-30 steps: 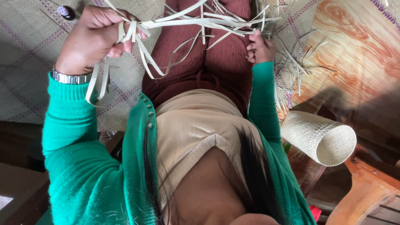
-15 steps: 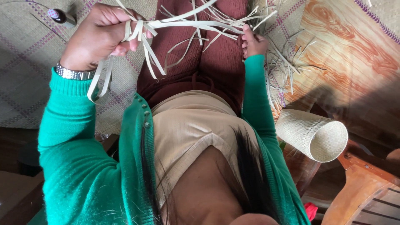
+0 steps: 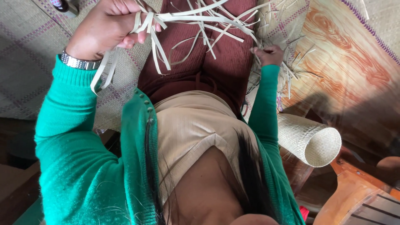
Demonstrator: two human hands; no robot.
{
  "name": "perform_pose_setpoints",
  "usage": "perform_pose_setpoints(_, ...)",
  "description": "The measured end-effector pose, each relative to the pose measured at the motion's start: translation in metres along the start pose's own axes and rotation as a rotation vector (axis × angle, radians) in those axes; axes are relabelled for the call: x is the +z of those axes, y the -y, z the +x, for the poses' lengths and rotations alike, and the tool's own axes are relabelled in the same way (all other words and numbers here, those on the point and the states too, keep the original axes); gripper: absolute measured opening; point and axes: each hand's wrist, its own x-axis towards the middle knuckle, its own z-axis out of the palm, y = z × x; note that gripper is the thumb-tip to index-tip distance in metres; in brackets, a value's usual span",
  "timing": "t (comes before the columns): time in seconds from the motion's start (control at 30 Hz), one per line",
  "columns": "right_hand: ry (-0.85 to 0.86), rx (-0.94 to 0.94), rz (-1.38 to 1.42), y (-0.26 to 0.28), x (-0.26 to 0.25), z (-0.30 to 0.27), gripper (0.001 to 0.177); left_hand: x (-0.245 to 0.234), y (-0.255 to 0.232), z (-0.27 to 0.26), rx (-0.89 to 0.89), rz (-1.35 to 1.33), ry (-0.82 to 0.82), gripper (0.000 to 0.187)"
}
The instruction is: A person is weaving a basket by interlacing thin strips of material while sitting on a floor mat.
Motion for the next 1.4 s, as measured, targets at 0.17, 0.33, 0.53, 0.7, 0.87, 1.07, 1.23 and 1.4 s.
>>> perform_pose_setpoints(0.17, 0.081, -0.459, 0.082, 0.052, 0.010, -0.022, 0.023, 0.001, 0.002, 0.002, 0.001, 0.009, 0.014, 0.022)
perform_pose_setpoints(0.33, 0.204, -0.451, -0.255, 0.080, 0.017, -0.023, 0.045, 0.002, -0.002, -0.001, 0.000, -0.021, 0.004, 0.018)
perform_pose_setpoints(0.53, 0.251, -0.650, -0.351, 0.091, 0.007, -0.020, 0.012, 0.000, -0.004, -0.002, -0.004, -0.005, 0.015, 0.020)
perform_pose_setpoints(0.7, 0.285, -0.640, -0.441, 0.104, -0.051, -0.020, 0.009, 0.006, -0.009, 0.004, -0.027, 0.004, 0.049, 0.024)
perform_pose_setpoints(0.87, 0.244, -0.291, -0.050, 0.139, -0.092, -0.041, 0.006, 0.032, 0.008, 0.041, 0.022, -0.122, 0.257, 0.021)
perform_pose_setpoints(1.07, 0.287, -0.168, 0.412, 0.145, -0.075, -0.037, 0.009, 0.075, 0.062, 0.104, -0.135, -0.303, 0.519, 0.024)
perform_pose_setpoints(1.23, 0.423, -0.304, 0.411, 0.087, -0.043, -0.006, 0.040, 0.078, 0.057, 0.102, -0.168, -0.157, 0.490, 0.017)
perform_pose_setpoints(1.4, 0.313, -0.267, 0.206, 0.120, -0.044, -0.023, 0.030, 0.067, 0.057, 0.095, -0.199, -0.100, 0.436, 0.016)
